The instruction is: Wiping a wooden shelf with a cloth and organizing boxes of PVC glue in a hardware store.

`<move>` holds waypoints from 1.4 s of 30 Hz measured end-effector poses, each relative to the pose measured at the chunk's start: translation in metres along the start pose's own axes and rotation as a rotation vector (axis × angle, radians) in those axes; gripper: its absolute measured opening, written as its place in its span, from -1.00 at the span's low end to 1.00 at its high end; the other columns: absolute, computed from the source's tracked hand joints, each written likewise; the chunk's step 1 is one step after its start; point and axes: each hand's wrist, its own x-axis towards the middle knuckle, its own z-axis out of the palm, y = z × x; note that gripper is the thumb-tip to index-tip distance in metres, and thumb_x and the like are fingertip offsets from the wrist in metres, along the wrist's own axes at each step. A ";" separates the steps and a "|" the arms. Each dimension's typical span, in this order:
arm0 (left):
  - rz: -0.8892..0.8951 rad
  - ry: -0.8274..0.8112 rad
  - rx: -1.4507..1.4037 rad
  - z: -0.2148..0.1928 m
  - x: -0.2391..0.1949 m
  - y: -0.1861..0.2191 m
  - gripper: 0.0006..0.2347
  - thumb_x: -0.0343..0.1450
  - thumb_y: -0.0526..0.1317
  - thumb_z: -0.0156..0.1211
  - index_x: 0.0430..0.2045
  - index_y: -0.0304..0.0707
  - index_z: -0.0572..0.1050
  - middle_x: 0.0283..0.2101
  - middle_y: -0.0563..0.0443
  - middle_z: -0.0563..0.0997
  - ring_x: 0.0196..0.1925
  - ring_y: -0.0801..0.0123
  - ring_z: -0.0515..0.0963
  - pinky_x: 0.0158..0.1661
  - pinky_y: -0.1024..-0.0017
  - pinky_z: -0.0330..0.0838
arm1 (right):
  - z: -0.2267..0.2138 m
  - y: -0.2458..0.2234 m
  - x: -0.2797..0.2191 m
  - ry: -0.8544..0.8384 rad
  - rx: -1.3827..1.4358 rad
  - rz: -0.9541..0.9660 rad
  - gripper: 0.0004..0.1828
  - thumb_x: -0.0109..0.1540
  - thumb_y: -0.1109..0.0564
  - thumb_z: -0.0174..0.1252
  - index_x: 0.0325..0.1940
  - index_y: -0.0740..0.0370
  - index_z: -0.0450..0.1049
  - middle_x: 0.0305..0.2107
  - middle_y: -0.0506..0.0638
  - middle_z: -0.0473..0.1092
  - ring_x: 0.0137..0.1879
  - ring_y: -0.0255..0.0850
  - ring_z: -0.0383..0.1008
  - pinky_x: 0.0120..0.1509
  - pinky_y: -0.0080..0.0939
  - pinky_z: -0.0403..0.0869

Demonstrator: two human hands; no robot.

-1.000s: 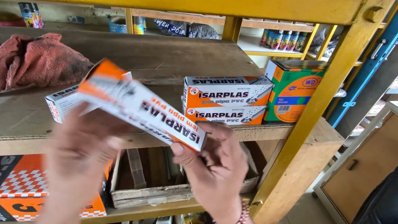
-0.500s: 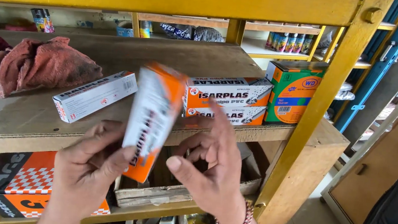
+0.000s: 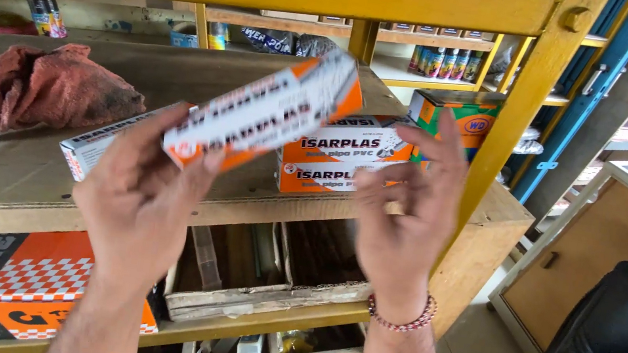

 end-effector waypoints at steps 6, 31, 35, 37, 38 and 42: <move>-0.093 -0.132 0.064 0.026 0.044 -0.011 -0.62 0.44 -0.33 0.38 0.16 -0.40 0.48 -0.04 -0.01 0.65 -0.15 0.57 0.57 -0.09 0.64 0.52 | -0.019 0.025 -0.003 0.159 -0.077 -0.047 -0.76 0.39 0.24 0.18 0.12 0.33 0.40 -0.12 0.08 0.41 -0.28 -0.34 0.32 -0.16 -0.42 0.40; -0.216 -0.320 0.124 0.068 0.055 -0.011 -0.53 0.44 -0.15 0.35 0.29 -0.16 0.46 -0.59 0.34 0.16 -0.52 0.60 0.04 -0.41 0.62 0.07 | -0.033 0.046 -0.025 0.187 0.036 0.024 -0.76 0.38 0.29 0.15 0.14 0.27 0.39 -0.03 0.05 0.34 0.03 -0.24 0.39 0.12 -0.31 0.47; -0.186 -0.332 0.091 0.067 0.053 -0.011 -0.54 0.47 -0.14 0.29 0.30 -0.22 0.43 -0.62 0.30 0.17 -0.55 0.61 0.08 -0.45 0.60 0.11 | -0.030 0.045 -0.025 0.167 0.025 0.012 -0.75 0.37 0.29 0.16 0.14 0.28 0.39 -0.03 0.08 0.35 -0.05 -0.24 0.38 0.06 -0.32 0.47; -0.202 -0.331 0.074 0.066 0.053 -0.011 -0.54 0.47 -0.15 0.28 0.30 -0.22 0.42 -0.66 0.30 0.14 -0.56 0.61 0.07 -0.44 0.60 0.12 | -0.028 0.044 -0.025 0.158 0.028 0.007 -0.75 0.37 0.30 0.16 0.14 0.29 0.39 -0.02 0.09 0.35 -0.04 -0.23 0.38 0.06 -0.32 0.48; -0.174 -0.331 0.098 0.066 0.052 -0.014 -0.52 0.48 -0.13 0.28 0.31 -0.24 0.41 -0.59 0.29 0.29 -0.52 0.63 0.15 -0.28 0.60 0.27 | -0.027 0.044 -0.025 0.153 0.022 0.009 -0.75 0.36 0.30 0.17 0.13 0.29 0.39 -0.02 0.10 0.35 -0.06 -0.22 0.38 0.05 -0.31 0.48; -0.184 -0.324 0.100 0.067 0.051 -0.012 -0.50 0.47 -0.14 0.29 0.33 -0.22 0.39 -0.65 0.30 0.10 -0.56 0.60 0.07 -0.44 0.60 0.12 | -0.025 0.041 -0.025 0.145 0.024 0.012 -0.75 0.36 0.30 0.16 0.12 0.29 0.40 -0.01 0.11 0.34 -0.06 -0.22 0.38 0.07 -0.31 0.48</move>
